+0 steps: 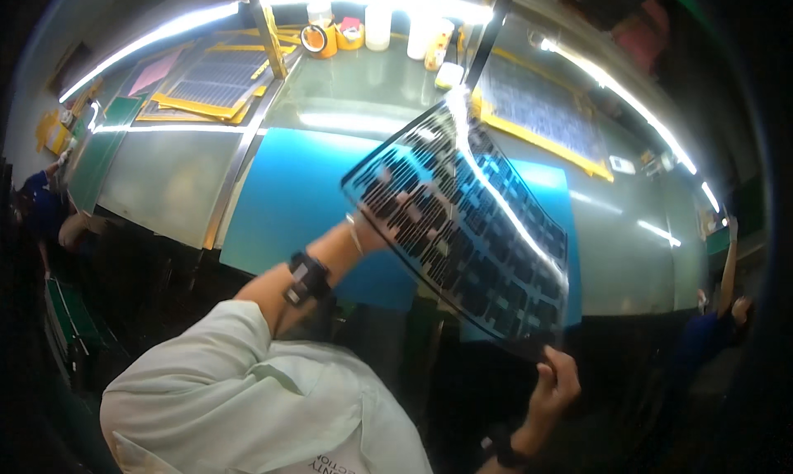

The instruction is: Inspecting and organizing circuit board films and plates at a quality control station.

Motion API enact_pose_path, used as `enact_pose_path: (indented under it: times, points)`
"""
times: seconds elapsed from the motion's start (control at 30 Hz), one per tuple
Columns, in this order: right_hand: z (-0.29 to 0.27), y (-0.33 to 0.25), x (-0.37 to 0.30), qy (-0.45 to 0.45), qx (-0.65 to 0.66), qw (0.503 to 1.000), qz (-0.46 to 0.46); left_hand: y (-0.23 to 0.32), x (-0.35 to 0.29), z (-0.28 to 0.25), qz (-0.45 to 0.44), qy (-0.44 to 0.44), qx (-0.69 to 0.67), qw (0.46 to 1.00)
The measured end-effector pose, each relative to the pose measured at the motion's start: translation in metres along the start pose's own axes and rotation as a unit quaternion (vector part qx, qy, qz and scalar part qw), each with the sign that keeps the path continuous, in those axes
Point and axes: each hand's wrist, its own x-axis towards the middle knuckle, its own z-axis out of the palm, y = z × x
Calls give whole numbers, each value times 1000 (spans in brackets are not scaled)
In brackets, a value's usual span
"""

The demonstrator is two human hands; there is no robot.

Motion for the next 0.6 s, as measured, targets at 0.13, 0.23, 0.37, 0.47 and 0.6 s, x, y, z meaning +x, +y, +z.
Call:
enact_pose_path:
  times: [0.13, 0.23, 0.37, 0.47, 0.6]
  points:
    - [62, 8, -39, -35, 139, 963, 230, 72, -29, -4, -118, 63, 190, 973]
    - [98, -14, -26, -27, 233, 927, 292, 90, -57, -20, -84, 187, 428, 880]
    - [136, -29, -24, -49, 343, 852, 392, 135, -133, 2, -71, 201, 481, 850]
    - [165, -57, -29, -92, 382, 820, 417, 179, -192, 18, -122, 236, 502, 823]
    - [205, -69, -39, -69, 349, 856, 374, 207, -211, 1, -25, 399, 473, 785]
